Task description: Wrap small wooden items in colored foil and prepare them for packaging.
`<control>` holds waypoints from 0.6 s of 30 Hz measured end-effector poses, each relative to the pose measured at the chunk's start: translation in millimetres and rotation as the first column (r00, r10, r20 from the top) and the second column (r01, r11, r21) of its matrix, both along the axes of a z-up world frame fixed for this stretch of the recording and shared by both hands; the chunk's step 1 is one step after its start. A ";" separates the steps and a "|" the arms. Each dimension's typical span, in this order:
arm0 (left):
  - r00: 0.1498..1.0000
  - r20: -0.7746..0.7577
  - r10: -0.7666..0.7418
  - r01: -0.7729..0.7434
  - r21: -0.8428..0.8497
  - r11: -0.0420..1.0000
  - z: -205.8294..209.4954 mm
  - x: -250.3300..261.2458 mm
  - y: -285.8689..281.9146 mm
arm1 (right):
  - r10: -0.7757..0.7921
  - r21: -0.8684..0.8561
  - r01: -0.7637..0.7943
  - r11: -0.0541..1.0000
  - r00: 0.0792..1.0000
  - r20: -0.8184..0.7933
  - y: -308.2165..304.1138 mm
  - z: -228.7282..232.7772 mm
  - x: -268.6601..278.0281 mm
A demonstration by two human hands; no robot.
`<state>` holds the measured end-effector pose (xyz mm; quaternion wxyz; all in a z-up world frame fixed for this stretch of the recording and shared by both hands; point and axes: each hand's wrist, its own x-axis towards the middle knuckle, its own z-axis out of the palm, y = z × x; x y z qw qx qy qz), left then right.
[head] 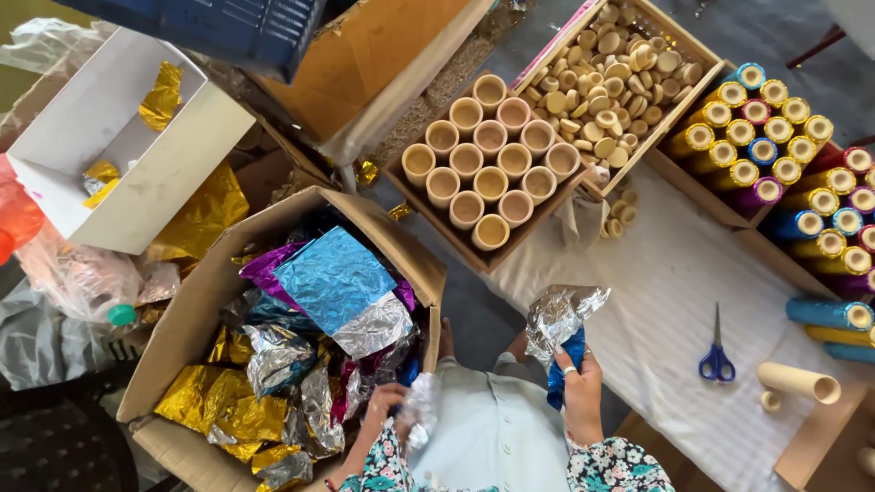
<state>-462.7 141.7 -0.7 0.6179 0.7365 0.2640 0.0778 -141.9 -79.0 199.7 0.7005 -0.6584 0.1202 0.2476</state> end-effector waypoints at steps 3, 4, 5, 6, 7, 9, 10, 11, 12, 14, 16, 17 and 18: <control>0.991 0.130 0.036 -0.079 0.347 0.935 84.1 25.4 16.3 | 0.004 0.005 -0.004 1.000 1.000 -0.010 -2.6 -5.6 0.0; 0.985 -0.048 0.163 -0.132 0.386 0.913 114.6 36.1 23.6 | 0.003 0.009 -0.003 1.000 1.000 -0.019 -5.5 -11.1 -1.4; 0.986 -0.051 0.161 -0.129 0.387 0.913 123.9 45.4 27.9 | 0.001 0.009 -0.001 1.000 1.000 -0.021 -5.1 -10.9 -2.0; 0.992 -0.112 0.049 0.024 0.575 0.818 132.6 56.0 31.9 | 0.003 -0.005 -0.003 1.000 1.000 -0.004 -5.1 -10.7 -1.6; 0.980 -0.195 -0.047 0.176 0.724 0.667 141.3 66.9 35.8 | 0.005 -0.019 -0.005 1.000 1.000 0.012 -5.2 -10.4 -1.1; 0.942 -0.321 -0.098 0.300 0.676 0.673 90.7 75.6 38.8 | -0.004 -0.025 0.004 1.000 1.000 0.003 -7.3 -12.5 -1.4; 0.887 -0.438 -0.143 0.412 0.614 0.673 64.8 81.0 38.8 | -0.007 -0.030 0.007 1.000 1.000 -0.005 -9.5 -13.6 -0.5; 0.887 -0.438 -0.149 0.416 0.613 0.672 43.8 81.8 41.0 | -0.013 -0.032 0.013 0.999 1.000 -0.005 -11.1 -16.3 -0.2; 0.863 -0.483 -0.150 0.461 0.629 0.626 22.8 83.9 43.5 | -0.014 -0.033 0.014 0.999 1.000 0.001 -13.7 -18.4 -0.9; 0.835 -0.521 -0.176 0.518 0.639 0.569 -8.6 85.9 50.5 | -0.042 -0.043 0.042 0.998 0.999 0.010 -19.6 -22.4 -1.4; 0.660 -0.700 -0.273 0.699 0.440 0.564 -31.5 88.7 57.0 | -0.034 -0.111 0.039 0.993 0.998 0.048 -31.3 -27.1 -2.6; 0.654 -0.692 -0.305 0.717 0.439 0.542 -42.4 78.0 64.4 | -0.071 -0.121 0.077 0.990 0.996 0.056 -33.3 -27.1 -1.4; 0.686 -0.648 -0.331 0.694 0.445 0.566 -52.8 68.2 66.2 | -0.045 -0.138 0.053 0.989 0.997 0.060 -36.1 -26.3 -0.7</control>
